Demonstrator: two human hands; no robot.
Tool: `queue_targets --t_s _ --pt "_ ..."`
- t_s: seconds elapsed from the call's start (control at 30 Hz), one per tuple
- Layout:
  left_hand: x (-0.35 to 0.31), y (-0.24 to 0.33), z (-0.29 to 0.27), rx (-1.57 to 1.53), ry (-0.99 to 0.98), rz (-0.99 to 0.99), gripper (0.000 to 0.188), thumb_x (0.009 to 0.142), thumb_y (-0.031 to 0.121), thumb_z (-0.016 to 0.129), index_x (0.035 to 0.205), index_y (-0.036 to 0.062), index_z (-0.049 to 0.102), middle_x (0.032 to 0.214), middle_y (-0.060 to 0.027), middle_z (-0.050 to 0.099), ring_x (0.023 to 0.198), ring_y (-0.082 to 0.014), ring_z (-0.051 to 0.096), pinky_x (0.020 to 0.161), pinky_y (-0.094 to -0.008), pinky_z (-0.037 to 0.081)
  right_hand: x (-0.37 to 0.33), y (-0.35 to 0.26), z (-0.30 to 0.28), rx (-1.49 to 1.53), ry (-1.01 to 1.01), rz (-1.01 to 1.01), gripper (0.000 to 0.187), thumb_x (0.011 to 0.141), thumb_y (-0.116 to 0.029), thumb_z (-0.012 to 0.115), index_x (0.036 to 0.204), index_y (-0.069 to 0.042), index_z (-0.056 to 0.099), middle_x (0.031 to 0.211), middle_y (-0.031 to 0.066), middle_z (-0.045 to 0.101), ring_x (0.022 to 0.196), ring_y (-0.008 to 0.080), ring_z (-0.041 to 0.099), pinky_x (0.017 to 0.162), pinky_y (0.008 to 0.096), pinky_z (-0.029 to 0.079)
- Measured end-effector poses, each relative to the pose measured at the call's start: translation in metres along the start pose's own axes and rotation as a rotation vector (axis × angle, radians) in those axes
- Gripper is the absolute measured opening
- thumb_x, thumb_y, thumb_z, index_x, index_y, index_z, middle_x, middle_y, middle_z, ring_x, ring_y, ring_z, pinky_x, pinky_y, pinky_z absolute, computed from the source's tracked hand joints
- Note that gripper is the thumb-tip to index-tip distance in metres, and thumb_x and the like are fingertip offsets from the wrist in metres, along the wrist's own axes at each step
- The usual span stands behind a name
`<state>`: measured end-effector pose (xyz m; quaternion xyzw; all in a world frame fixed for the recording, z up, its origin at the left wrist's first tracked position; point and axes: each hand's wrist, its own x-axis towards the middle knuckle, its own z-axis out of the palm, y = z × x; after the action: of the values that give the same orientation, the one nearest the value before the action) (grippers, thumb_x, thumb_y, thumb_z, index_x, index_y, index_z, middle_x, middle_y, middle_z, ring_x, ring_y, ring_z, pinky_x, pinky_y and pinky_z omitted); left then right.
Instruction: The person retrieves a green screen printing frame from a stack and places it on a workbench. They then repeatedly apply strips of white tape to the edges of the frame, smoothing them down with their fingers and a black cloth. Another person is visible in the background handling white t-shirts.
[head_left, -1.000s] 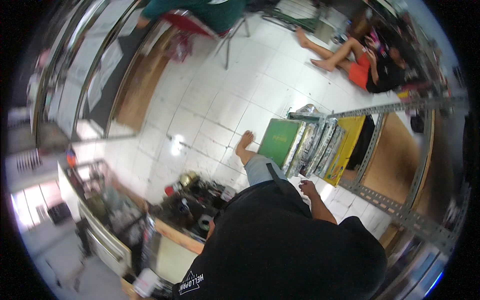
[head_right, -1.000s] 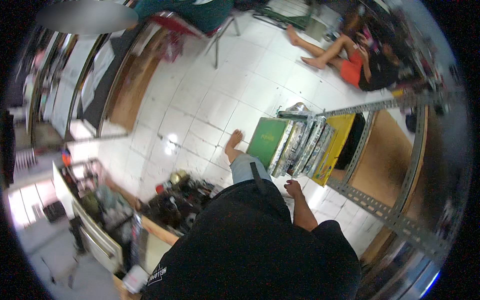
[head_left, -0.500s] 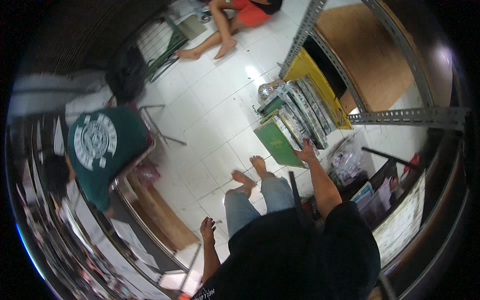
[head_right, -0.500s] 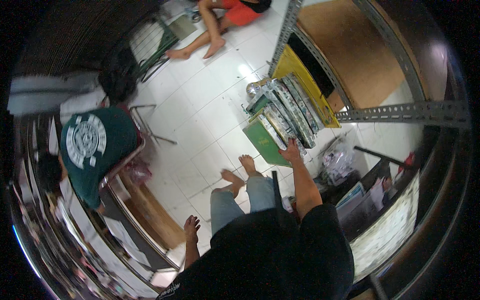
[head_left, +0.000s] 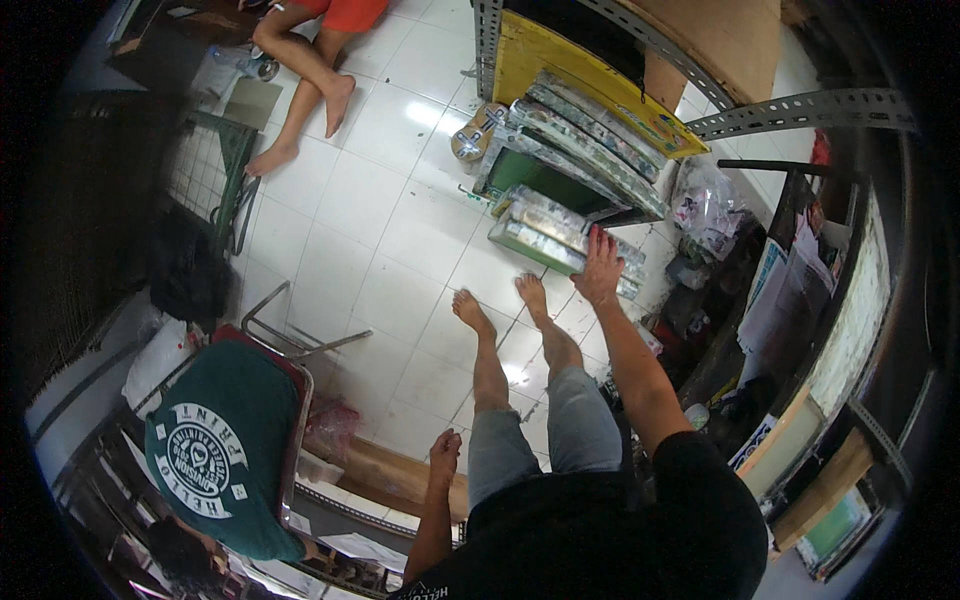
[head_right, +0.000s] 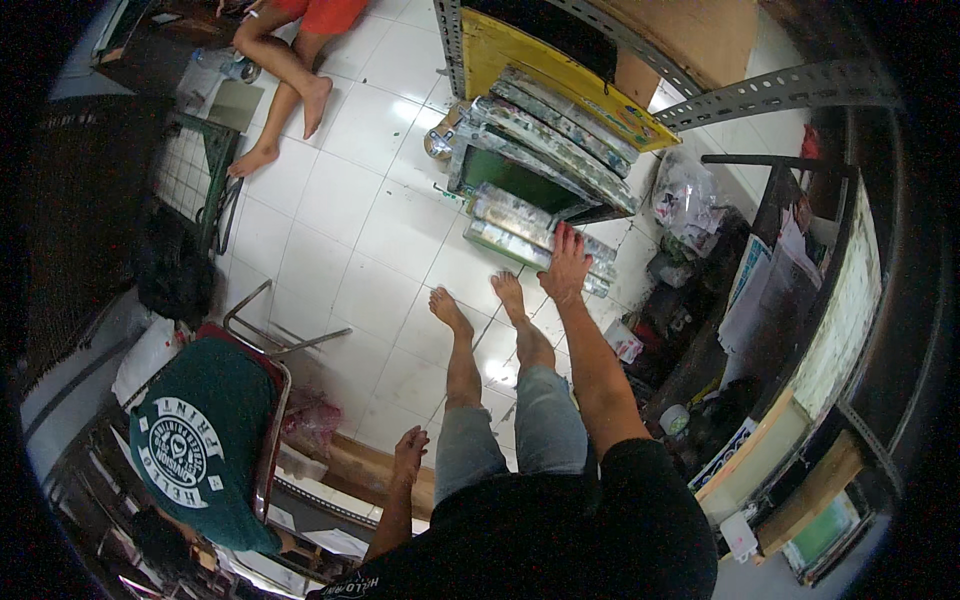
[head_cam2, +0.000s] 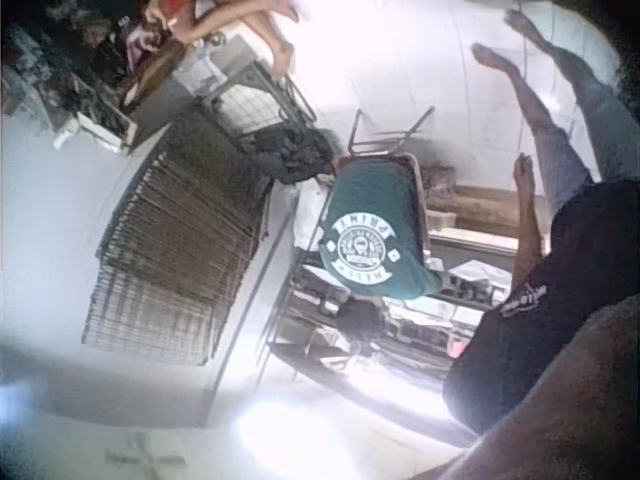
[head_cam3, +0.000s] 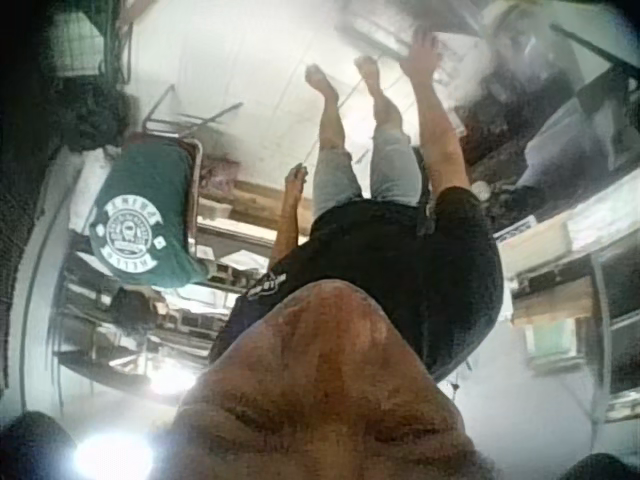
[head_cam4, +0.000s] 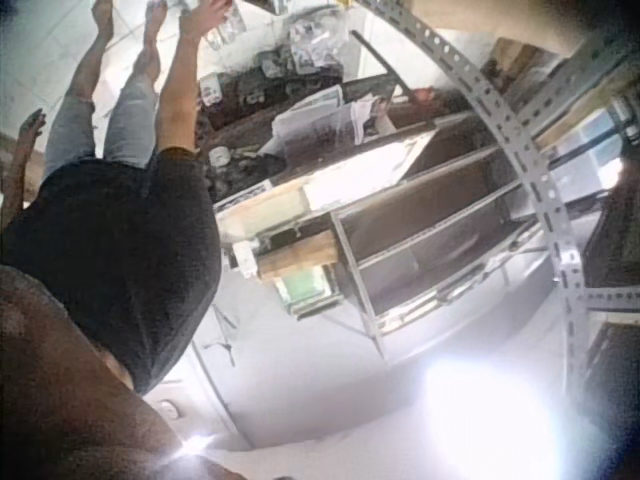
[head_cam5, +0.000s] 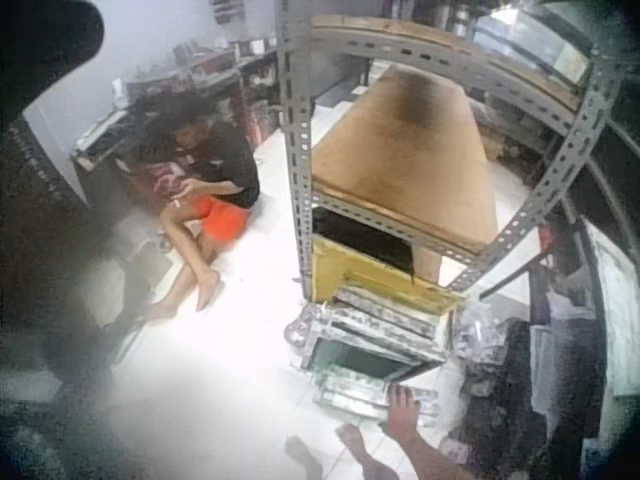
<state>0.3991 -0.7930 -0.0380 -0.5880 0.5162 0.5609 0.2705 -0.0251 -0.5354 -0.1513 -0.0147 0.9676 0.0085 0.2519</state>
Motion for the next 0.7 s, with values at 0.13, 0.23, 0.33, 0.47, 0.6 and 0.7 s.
queue_targets --t_s 0.13,0.23,0.33,0.47,0.6,0.7 --pt "0.007 -0.006 -0.029 0.036 -0.003 -0.019 0.050 0.092 0.031 0.066 0.129 0.0002 0.056 0.102 -0.0063 0.064 0.091 -0.0147 0.059 0.075 -0.0286 0.050 -0.034 -0.016 0.010 -0.007 0.034 -0.025 0.110 0.060 -0.021 0.079 0.152 -0.010 0.020 0.146 0.0170 0.036 0.130 0.0396 0.037 0.095 0.0548 0.038" --pt "0.012 0.006 -0.041 0.071 0.000 0.019 0.049 0.092 0.031 0.067 0.128 -0.0005 0.057 0.103 -0.0068 0.064 0.091 -0.0147 0.059 0.075 -0.0280 0.050 -0.058 -0.018 0.025 0.034 0.126 -0.071 0.102 0.061 -0.016 0.074 0.150 -0.009 0.024 0.141 0.0180 0.040 0.126 0.0418 0.039 0.093 0.0550 0.038" --pt "0.023 0.018 -0.044 0.094 -0.039 0.055 0.048 0.092 0.028 0.067 0.128 -0.0008 0.056 0.106 -0.0081 0.064 0.092 -0.0153 0.059 0.077 -0.0286 0.050 -0.071 -0.022 0.032 0.082 0.095 -0.079 0.106 0.059 -0.021 0.077 0.150 -0.010 0.024 0.143 0.0189 0.038 0.129 0.0435 0.037 0.097 0.0560 0.036" --pt "0.052 0.034 -0.026 0.201 -0.141 0.196 0.050 0.093 0.028 0.065 0.132 -0.0015 0.052 0.116 -0.0126 0.063 0.103 -0.0200 0.060 0.086 -0.0322 0.050 -0.071 -0.023 0.031 0.064 0.025 -0.057 0.116 0.053 -0.025 0.086 0.150 -0.012 0.023 0.145 0.0187 0.036 0.131 0.0439 0.036 0.101 0.0559 0.035" --pt "0.081 0.075 0.010 0.314 -0.234 0.314 0.052 0.092 0.022 0.066 0.134 -0.0026 0.049 0.122 -0.0171 0.061 0.107 -0.0232 0.061 0.090 -0.0341 0.049 -0.067 -0.025 0.016 0.084 0.025 -0.053 0.121 0.049 -0.024 0.090 0.150 -0.012 0.024 0.145 0.0189 0.037 0.132 0.0427 0.035 0.102 0.0545 0.035" --pt "0.107 0.115 0.043 0.467 -0.299 0.490 0.058 0.092 0.023 0.065 0.139 -0.0016 0.042 0.135 -0.0227 0.050 0.118 -0.0295 0.054 0.096 -0.0405 0.047 -0.063 -0.022 0.014 0.083 0.025 -0.047 0.122 0.047 -0.027 0.091 0.149 -0.012 0.025 0.144 0.0192 0.037 0.131 0.0424 0.035 0.101 0.0551 0.035"
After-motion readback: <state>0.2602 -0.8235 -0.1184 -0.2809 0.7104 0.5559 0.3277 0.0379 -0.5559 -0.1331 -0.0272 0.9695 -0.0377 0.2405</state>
